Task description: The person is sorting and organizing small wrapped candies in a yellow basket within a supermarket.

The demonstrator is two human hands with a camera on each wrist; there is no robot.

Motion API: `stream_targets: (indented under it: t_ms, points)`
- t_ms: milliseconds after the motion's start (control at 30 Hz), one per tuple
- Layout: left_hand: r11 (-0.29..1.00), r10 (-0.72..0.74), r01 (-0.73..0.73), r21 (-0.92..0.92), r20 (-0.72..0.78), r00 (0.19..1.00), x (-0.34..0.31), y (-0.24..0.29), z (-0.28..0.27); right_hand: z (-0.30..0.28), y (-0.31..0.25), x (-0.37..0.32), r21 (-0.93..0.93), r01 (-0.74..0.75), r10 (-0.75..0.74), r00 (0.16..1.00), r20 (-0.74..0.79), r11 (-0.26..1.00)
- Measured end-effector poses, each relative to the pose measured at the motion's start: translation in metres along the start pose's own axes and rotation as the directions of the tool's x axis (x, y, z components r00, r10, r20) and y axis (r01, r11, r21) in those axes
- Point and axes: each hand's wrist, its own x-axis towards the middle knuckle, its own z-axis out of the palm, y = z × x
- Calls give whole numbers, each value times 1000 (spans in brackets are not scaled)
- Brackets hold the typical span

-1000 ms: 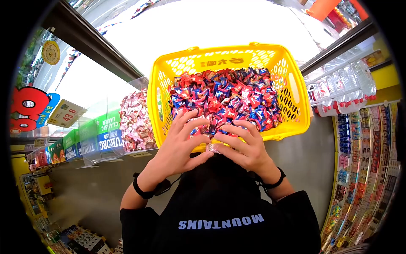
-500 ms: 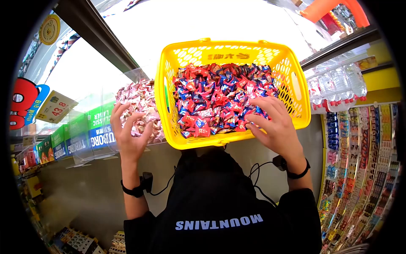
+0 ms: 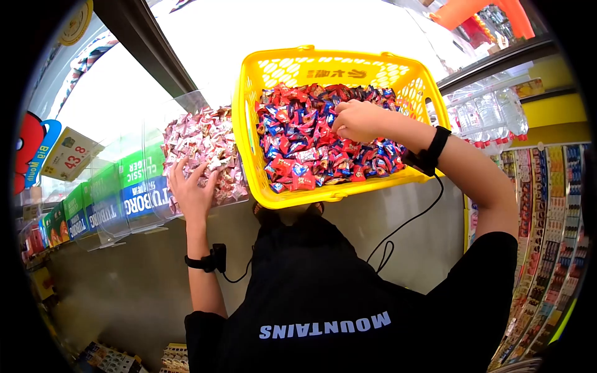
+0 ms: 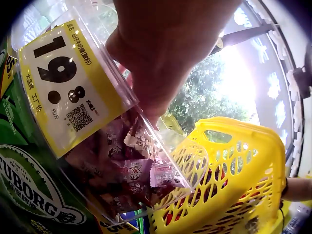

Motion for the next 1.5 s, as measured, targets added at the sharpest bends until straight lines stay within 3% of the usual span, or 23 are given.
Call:
stream_targets:
  t_ms: [100,367,467,633,833,933,1067,1133,1200,1500]
  points:
    - [1000,-17,17,-26,-2,1000,-3,-1,0,15,2,26,-139,-50,49,999,-7,989]
    - [998,-49,50,-35,16,999,-5,-1,1,22,11,28,-270,-111,124,992,34,956]
    - [997,-69,70,-29,34,997,-6,4,-1,32,27,16,-367,-109,44,982,-182,924]
    - [996,-77,79,-38,38,996,-5,1,2,26,39,8,-229,-240,216,968,-128,943]
    - [997,-65,66,-29,27,998,-5,3,2,11,41,-7,-257,-276,265,961,-75,926]
    - [997,-67,68,-26,26,997,-5,3,3,7,54,3,-226,-276,255,960,-116,934]
    - [998,-63,63,-7,22,998,-6,1,5,13,44,24,-123,-13,-27,948,-317,992]
    - [998,-61,62,-16,24,998,-6,0,6,16,31,26,-256,13,-60,983,-175,967]
    - [998,-55,55,-19,23,998,-6,-1,5,21,25,24,-221,-20,1,996,-86,975]
    - [998,-63,63,17,13,998,-7,3,4,29,41,-16,-150,-63,73,995,60,987]
